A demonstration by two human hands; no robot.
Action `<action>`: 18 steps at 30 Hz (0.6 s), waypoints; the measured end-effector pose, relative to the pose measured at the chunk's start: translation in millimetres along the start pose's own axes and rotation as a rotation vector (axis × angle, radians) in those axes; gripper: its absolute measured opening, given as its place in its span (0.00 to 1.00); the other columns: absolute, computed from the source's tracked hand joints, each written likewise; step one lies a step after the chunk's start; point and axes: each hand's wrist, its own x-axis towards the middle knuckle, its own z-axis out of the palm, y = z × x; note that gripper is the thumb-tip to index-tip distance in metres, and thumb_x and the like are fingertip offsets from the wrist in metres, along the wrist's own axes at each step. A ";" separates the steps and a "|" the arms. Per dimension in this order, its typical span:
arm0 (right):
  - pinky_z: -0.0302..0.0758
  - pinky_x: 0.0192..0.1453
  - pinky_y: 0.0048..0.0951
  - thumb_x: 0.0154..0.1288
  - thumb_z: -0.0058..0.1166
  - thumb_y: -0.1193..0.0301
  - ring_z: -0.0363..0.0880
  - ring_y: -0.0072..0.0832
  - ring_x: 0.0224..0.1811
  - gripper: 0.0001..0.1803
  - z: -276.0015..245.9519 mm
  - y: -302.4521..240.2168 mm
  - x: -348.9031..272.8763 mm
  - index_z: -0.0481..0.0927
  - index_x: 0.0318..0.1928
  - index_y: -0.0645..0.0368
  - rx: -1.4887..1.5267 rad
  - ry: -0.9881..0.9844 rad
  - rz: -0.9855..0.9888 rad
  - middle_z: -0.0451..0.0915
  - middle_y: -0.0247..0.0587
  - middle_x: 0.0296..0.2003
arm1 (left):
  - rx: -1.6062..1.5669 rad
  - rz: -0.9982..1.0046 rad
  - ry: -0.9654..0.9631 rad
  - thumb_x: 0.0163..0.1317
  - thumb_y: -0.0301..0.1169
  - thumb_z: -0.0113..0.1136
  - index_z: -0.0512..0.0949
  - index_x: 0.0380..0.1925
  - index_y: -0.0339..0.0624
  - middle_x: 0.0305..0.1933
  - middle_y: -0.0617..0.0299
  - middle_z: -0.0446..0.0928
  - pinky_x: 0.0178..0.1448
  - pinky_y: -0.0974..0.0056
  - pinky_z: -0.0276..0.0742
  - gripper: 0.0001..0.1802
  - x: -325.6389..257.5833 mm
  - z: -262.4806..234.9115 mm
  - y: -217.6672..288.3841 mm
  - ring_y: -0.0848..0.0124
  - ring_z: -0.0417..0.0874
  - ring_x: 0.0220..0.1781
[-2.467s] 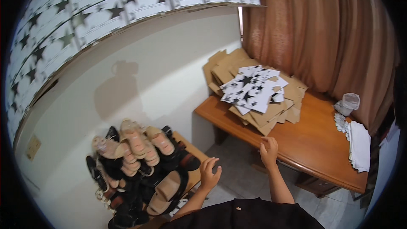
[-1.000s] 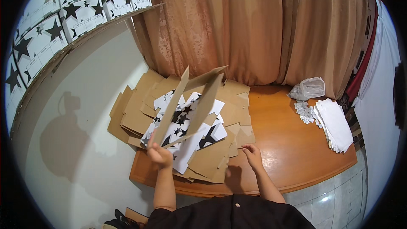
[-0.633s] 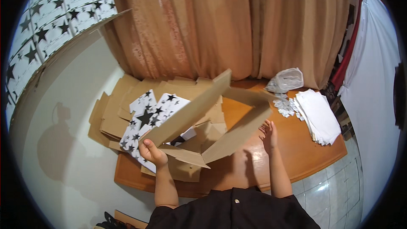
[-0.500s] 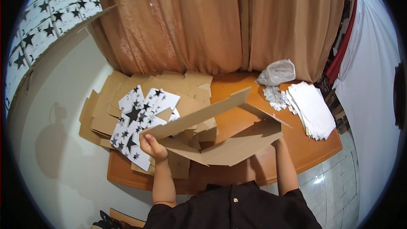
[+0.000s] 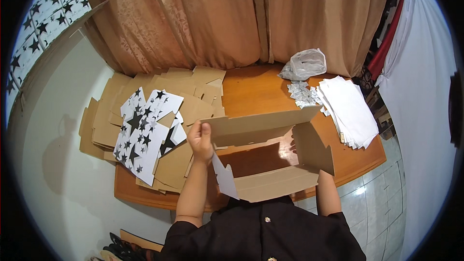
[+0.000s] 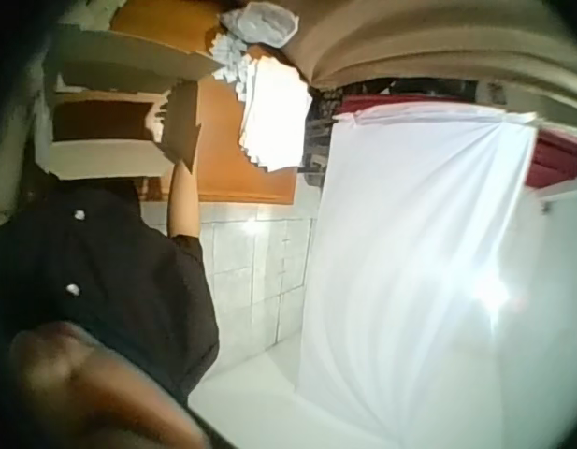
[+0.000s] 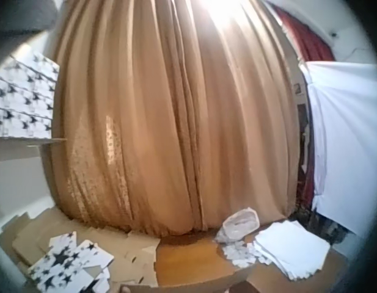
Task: Assembling cardboard shoe boxes and placing them on a shelf.
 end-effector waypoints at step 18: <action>0.58 0.14 0.20 0.65 0.44 0.51 0.59 0.20 0.10 0.17 8.8 20.2 31.2 0.68 0.25 0.46 0.574 0.744 -0.145 0.61 0.26 0.12 | 0.168 -1.447 -0.816 0.64 0.64 0.28 0.72 0.44 0.44 0.34 0.71 0.73 0.36 0.75 0.65 0.36 -112.9 -52.7 -76.9 0.84 0.73 0.38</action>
